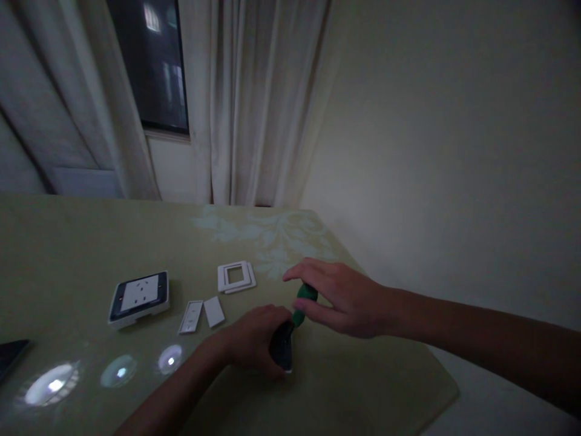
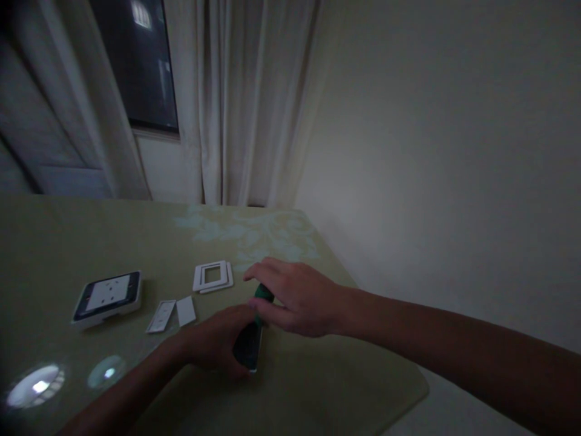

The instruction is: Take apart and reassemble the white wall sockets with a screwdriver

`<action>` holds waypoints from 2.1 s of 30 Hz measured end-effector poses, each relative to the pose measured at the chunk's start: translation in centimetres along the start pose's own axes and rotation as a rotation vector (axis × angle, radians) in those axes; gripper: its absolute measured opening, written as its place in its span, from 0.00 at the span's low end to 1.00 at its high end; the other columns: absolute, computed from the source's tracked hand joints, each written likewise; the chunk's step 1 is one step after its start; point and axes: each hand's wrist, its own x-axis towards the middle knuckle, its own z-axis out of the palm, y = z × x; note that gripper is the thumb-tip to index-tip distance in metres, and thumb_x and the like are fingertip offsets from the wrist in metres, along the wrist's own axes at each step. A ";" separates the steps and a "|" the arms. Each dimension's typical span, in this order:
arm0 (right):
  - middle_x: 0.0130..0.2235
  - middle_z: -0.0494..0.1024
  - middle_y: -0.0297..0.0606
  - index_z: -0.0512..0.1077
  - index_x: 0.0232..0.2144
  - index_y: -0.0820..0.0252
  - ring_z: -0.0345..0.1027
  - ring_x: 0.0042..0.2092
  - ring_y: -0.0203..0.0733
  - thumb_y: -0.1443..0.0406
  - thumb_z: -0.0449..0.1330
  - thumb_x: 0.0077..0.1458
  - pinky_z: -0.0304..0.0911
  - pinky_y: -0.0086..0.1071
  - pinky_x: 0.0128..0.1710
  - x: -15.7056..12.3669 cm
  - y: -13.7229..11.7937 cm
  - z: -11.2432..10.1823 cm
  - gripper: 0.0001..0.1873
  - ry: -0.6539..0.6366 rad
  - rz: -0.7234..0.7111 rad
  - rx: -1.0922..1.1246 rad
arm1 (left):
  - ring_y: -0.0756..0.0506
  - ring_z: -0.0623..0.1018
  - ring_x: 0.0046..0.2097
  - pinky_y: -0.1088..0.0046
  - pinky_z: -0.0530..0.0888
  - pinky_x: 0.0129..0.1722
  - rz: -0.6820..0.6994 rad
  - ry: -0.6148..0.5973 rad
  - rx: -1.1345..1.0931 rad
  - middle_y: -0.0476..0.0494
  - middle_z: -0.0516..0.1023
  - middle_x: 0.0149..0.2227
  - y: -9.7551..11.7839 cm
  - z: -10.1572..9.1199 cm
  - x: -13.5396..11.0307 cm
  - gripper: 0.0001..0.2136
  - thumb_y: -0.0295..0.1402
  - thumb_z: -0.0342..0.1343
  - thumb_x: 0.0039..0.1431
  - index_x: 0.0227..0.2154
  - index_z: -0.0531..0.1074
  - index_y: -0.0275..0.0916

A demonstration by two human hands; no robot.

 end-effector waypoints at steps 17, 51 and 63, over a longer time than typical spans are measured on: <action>0.47 0.82 0.45 0.71 0.56 0.59 0.77 0.44 0.48 0.59 0.60 0.67 0.71 0.39 0.42 -1.2 0.4 2.2 0.18 0.141 -0.055 -0.019 | 0.48 0.71 0.31 0.73 0.67 0.32 -0.024 0.146 -0.548 0.53 0.75 0.25 2.4 -0.4 0.6 0.15 0.45 0.66 0.61 0.27 0.79 0.38; 0.40 0.84 0.38 0.74 0.50 0.57 0.78 0.37 0.42 0.59 0.65 0.66 0.66 0.33 0.38 -0.4 0.4 2.9 0.14 0.257 0.068 -0.019 | 0.38 0.81 0.47 0.62 0.77 0.49 -0.013 0.244 -0.290 0.48 0.84 0.44 2.3 -1.6 -0.1 0.14 0.38 0.72 0.55 0.42 0.77 0.42; 0.34 0.82 0.33 0.74 0.52 0.58 0.75 0.32 0.38 0.63 0.63 0.69 0.65 0.32 0.36 -1.1 1.3 3.2 0.12 0.364 0.056 0.008 | 0.28 0.76 0.56 0.46 0.74 0.58 -0.080 -0.045 0.310 0.36 0.79 0.54 3.4 -2.6 -1.8 0.29 0.37 0.75 0.45 0.52 0.77 0.40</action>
